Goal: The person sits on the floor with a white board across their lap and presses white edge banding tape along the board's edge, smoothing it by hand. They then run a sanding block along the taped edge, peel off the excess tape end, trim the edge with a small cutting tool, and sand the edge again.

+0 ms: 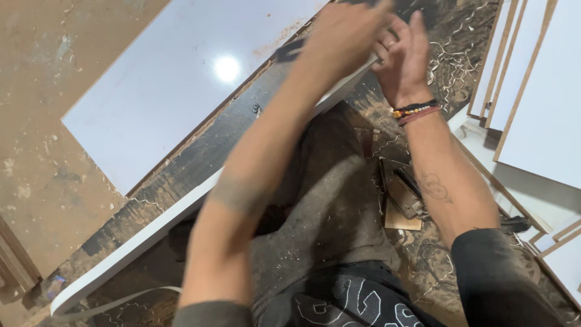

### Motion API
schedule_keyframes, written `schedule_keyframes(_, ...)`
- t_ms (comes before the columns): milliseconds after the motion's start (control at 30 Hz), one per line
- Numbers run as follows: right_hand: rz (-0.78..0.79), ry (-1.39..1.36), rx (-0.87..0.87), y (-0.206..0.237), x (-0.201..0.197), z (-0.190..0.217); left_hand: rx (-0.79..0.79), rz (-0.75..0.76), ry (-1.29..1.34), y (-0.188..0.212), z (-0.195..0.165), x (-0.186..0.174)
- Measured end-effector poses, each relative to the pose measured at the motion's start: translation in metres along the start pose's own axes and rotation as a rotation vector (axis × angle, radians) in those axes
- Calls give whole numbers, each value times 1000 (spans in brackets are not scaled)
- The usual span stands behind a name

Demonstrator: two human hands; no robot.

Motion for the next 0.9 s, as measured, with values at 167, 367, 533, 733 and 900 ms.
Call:
schedule_keyframes(167,-346,532,-398,0,-35,1,-354,197,371,119,-68,-98)
schedule_keyframes(367,-351,1240,-993,63,43,15,-473,523,937,262,-222,-77)
schedule_keyframes(533,340,1580,-960,122,197,-67,-616,216,532,334,-259,-69)
schedule_keyframes(733,759,1785,-849,152,318,-216,-717,32,16,385,-223,-145)
schedule_keyframes(900,796,1817,-844,125,310,-225,-671,-48,-464,431,-180,-229)
Point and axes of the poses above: each hand's wrist, its own y-axis away from the middle knuckle, its own x-axis out of the palm, z = x × y, the point moved 2 cm from there along -y, towards the middle knuckle, and after that the axes turned 14 degrees about x, right-handed, at the moved point
